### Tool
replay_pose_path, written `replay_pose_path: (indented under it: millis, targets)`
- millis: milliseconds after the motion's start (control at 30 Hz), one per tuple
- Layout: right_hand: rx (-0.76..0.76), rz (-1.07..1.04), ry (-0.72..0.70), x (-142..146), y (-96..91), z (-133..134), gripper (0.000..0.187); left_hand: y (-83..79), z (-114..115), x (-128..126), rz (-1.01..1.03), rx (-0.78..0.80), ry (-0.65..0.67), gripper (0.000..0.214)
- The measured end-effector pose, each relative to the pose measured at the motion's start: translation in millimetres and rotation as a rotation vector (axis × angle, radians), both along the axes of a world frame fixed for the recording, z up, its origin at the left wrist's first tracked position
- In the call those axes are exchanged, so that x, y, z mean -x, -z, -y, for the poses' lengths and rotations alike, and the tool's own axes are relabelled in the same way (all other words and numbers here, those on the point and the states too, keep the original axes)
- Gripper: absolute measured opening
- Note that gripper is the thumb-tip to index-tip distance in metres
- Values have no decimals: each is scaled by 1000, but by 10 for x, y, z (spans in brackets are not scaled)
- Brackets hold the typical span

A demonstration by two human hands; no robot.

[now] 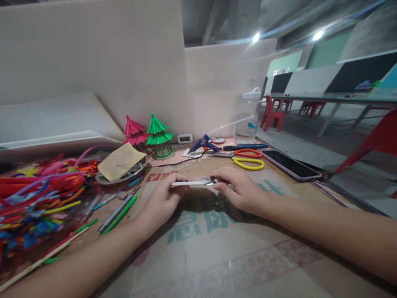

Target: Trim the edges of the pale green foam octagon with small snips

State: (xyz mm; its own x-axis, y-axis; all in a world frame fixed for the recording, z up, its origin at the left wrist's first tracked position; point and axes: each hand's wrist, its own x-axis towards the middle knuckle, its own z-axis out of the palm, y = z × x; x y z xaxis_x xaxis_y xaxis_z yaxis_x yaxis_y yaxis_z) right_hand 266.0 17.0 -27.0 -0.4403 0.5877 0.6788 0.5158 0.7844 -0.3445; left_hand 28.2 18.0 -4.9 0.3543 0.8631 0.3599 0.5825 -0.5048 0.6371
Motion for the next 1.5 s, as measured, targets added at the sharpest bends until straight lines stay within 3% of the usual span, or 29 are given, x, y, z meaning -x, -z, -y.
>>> replay_pose_path:
  millis: [667, 1000, 1267, 1500]
  targets:
    - [-39, 46, -37, -19, -22, 8, 23, 46, -22, 4, -19, -19, 85, 25]
    - [136, -157, 115, -14, -3, -28, 27, -10, -4, -31, 48, 47, 54, 22]
    - [358, -218, 52, 42, 19, -72, 14, -26, 14, -32, 107, 108, 25, 33]
    - [374, -199, 48, 41, 44, -80, 15, -37, 27, -35, 77, 92, 5, 34]
